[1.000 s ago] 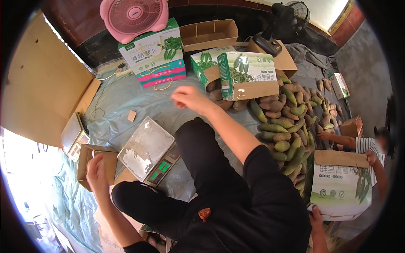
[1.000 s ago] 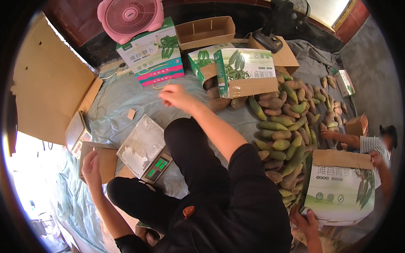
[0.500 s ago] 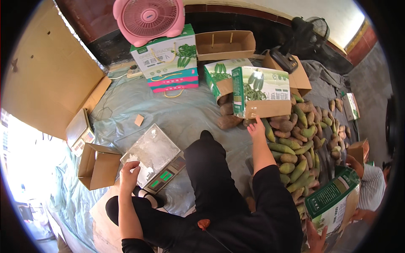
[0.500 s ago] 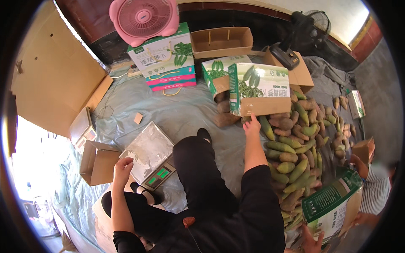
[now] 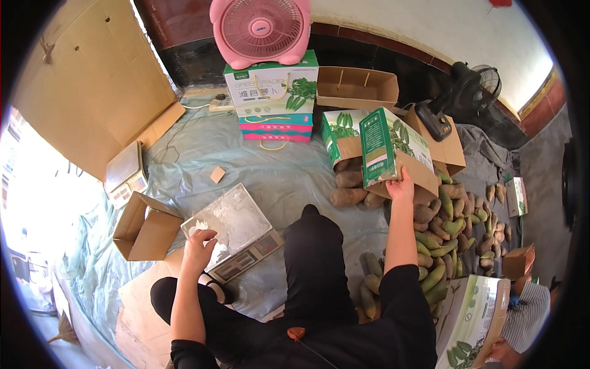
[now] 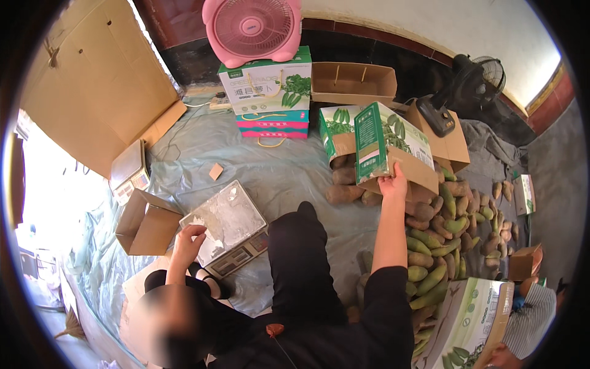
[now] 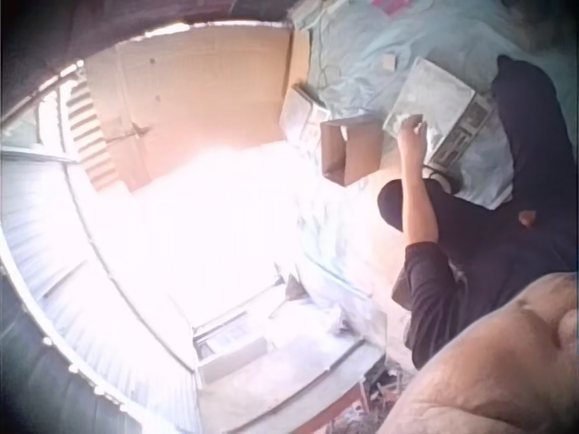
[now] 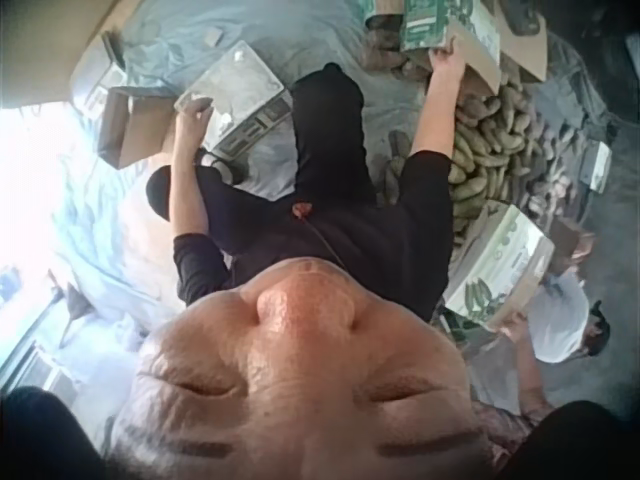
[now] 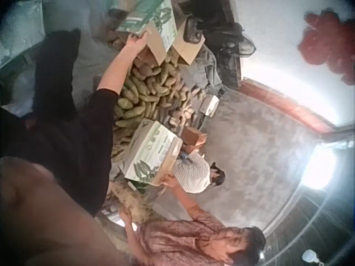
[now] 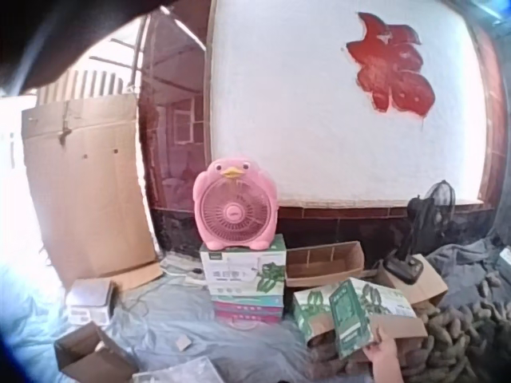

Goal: Weigh and pack produce into cardboard boxes for shipping.

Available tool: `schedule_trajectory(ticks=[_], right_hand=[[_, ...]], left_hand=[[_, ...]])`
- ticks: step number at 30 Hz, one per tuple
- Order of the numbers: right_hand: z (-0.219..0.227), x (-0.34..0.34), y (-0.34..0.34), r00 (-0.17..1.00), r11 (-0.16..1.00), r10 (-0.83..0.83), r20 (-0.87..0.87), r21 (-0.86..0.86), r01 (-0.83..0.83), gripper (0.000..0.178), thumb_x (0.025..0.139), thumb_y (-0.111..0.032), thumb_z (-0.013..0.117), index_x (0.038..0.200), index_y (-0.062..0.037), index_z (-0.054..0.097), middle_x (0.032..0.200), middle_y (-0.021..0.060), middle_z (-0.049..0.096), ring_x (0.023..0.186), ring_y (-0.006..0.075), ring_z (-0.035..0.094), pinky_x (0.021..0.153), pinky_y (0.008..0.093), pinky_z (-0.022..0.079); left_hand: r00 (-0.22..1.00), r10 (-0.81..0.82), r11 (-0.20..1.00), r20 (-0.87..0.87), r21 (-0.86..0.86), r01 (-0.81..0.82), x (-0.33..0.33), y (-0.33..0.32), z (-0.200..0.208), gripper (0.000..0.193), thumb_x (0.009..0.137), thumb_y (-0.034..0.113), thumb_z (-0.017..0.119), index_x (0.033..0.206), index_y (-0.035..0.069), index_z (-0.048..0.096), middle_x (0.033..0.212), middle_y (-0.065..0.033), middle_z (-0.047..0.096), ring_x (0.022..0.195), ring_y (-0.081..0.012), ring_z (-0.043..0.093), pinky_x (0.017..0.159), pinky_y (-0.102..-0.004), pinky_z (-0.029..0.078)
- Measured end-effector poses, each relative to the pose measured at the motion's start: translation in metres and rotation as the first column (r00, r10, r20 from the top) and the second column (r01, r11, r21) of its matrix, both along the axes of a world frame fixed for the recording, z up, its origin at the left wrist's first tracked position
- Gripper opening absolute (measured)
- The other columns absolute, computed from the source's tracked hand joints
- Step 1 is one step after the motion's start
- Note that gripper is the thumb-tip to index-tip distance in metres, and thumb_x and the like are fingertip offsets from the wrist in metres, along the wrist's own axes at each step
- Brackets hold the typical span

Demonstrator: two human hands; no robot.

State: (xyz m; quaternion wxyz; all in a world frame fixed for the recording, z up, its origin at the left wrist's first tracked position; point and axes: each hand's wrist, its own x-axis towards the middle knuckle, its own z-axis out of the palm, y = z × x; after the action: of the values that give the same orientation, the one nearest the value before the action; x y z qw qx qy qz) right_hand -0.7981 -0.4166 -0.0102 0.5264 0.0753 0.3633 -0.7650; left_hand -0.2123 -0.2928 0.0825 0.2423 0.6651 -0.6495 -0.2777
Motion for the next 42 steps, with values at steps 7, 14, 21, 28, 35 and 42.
schedule_trajectory(ticks=[7,14,21,28,35,42], right_hand=[[0.084,0.086,0.019,0.968,0.939,0.250,0.002,-0.243,-0.242,0.016,0.090,-0.018,0.059,0.104,-0.0098,0.060,0.099,0.0012,0.065,0.085,0.0161,0.061,0.069,0.0301,0.050],[0.163,0.220,0.045,0.792,0.846,0.455,-0.407,-0.079,-0.527,0.031,0.086,-0.011,0.063,0.115,-0.0046,0.056,0.107,0.0044,0.063,0.093,0.0184,0.062,0.080,0.0330,0.050],[0.187,0.291,0.026,-0.003,0.467,0.564,-0.826,0.322,-0.824,0.034,0.081,-0.012,0.065,0.108,0.0079,0.060,0.096,0.0105,0.066,0.084,0.0146,0.060,0.073,0.0298,0.048],[0.165,0.341,-0.001,-0.563,0.269,0.355,-0.746,0.658,-0.703,0.027,0.081,-0.007,0.062,0.106,0.0024,0.062,0.099,0.0108,0.066,0.091,0.0180,0.061,0.079,0.0310,0.047],[0.100,0.365,0.004,-0.794,0.215,-0.319,-0.518,0.776,-0.593,0.026,0.073,-0.007,0.059,0.096,-0.0132,0.070,0.092,0.0125,0.067,0.092,0.0315,0.061,0.078,0.0413,0.048],[0.090,0.377,0.025,-0.818,0.229,-0.377,-0.435,0.812,-0.537,0.024,0.070,-0.006,0.056,0.088,-0.0149,0.070,0.088,0.0126,0.067,0.090,0.0309,0.063,0.075,0.0412,0.049]], left_hand=[[0.998,0.004,0.993,0.056,-0.115,0.002,0.001,-0.001,0.020,0.020,0.077,0.007,0.063,0.095,0.001,0.066,0.090,-0.0144,0.064,0.088,-0.0281,0.063,0.078,-0.0361,0.048],[0.995,0.096,0.979,-0.008,-0.182,-0.096,0.011,0.005,0.030,0.020,0.077,0.007,0.063,0.097,0.001,0.064,0.088,-0.0141,0.064,0.088,-0.0277,0.063,0.078,-0.0358,0.048],[0.993,0.115,0.974,-0.001,-0.194,-0.113,0.025,0.018,0.040,0.021,0.078,0.008,0.063,0.098,0.002,0.065,0.084,-0.0121,0.063,0.083,-0.0270,0.063,0.075,-0.0359,0.048],[0.995,-0.103,0.994,-0.014,-0.030,0.103,0.019,0.026,0.042,0.024,0.077,0.007,0.064,0.101,0.002,0.066,0.088,-0.0119,0.064,0.080,-0.0233,0.062,0.071,-0.0335,0.048],[0.979,-0.182,0.970,-0.090,0.147,0.194,0.009,0.031,0.052,0.025,0.078,0.009,0.066,0.102,0.003,0.065,0.087,-0.0100,0.067,0.078,-0.0196,0.064,0.073,-0.0305,0.051],[0.962,-0.206,0.978,-0.182,-0.076,0.195,-0.002,0.029,0.065,0.025,0.076,0.003,0.067,0.100,0.002,0.065,0.082,-0.0090,0.061,0.074,-0.0188,0.061,0.068,-0.0293,0.050]])
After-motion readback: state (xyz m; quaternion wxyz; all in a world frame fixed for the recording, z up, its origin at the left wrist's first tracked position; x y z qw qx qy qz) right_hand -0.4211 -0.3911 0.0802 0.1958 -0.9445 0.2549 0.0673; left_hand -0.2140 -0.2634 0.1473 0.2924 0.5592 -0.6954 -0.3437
